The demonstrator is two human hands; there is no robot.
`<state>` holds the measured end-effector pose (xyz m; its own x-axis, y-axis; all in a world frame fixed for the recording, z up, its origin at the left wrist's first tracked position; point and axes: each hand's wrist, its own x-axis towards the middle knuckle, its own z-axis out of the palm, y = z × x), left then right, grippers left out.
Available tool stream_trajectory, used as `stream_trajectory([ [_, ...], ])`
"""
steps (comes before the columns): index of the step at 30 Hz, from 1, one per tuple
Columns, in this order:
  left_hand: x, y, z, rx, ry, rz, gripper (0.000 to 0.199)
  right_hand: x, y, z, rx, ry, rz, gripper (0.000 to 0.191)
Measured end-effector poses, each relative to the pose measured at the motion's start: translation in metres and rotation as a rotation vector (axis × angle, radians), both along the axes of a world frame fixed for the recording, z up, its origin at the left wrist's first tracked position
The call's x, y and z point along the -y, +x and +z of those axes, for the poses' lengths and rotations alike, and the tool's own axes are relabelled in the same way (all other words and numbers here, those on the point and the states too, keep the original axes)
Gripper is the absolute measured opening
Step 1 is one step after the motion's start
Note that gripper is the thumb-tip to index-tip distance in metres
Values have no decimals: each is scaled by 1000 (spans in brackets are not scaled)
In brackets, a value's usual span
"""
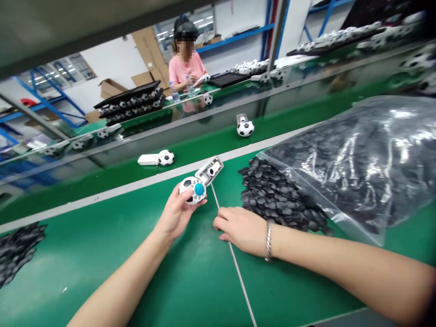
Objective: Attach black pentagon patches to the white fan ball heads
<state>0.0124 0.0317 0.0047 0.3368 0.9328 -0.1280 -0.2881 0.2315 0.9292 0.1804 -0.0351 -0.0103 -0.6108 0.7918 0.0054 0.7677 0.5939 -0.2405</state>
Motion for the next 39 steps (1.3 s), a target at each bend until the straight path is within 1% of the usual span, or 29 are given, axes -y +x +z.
stream_trajectory([
  [2, -23, 15, 6, -111, 167, -11, 36, 0, -1, 0, -14, -1, 3, 21],
  [4, -53, 32, 6, -253, 343, 4, 46, 0, -1, -1, -32, 9, 1, 22],
  [6, -86, 51, 3, -480, 560, 54, 53, 0, -1, -4, -43, 35, -7, 23],
  [8, -118, 69, -2, -727, 788, 70, 56, -1, -1, -7, -52, 56, -12, 24],
  [11, -154, 95, -12, -842, 918, 68, 60, -1, -1, -10, -74, 70, -14, 26],
  [14, -170, 114, -24, -888, 957, 62, 62, -2, -1, -11, -96, 73, -14, 26],
  [16, -172, 121, -33, -917, 973, 65, 62, -2, 0, -11, -103, 63, -14, 26],
  [19, -165, 121, -41, -939, 1005, 108, 66, -3, 0, -11, -116, 46, -15, 26],
  [20, -160, 119, -41, -942, 1019, 127, 64, -3, 0, -11, -122, 43, -17, 26],
  [22, -146, 113, -41, -945, 1046, 134, 51, -4, 0, -11, -137, 31, -19, 26],
  [24, -127, 106, -39, -945, 1075, 73, 31, -5, 1, -11, -148, 16, -16, 27],
  [26, -107, 101, -39, -940, 1106, -34, 19, -5, 1, -11, -152, 5, -14, 27],
  [28, -91, 98, -39, -929, 1133, -140, 17, -4, 1, -11, -153, 3, -16, 26],
  [30, -81, 96, -40, -915, 1138, -212, 20, -4, 1, -11, -153, 8, -21, 25],
  [32, -78, 97, -41, -896, 1114, -242, 23, -4, 1, -12, -152, 14, -21, 25],
  [35, -79, 98, -43, -879, 1081, -243, 25, -4, 2, -12, -149, 18, -19, 24],
  [39, -80, 99, -44, -884, 1099, -259, 24, -4, 2, -12, -147, 15, -16, 23],
])
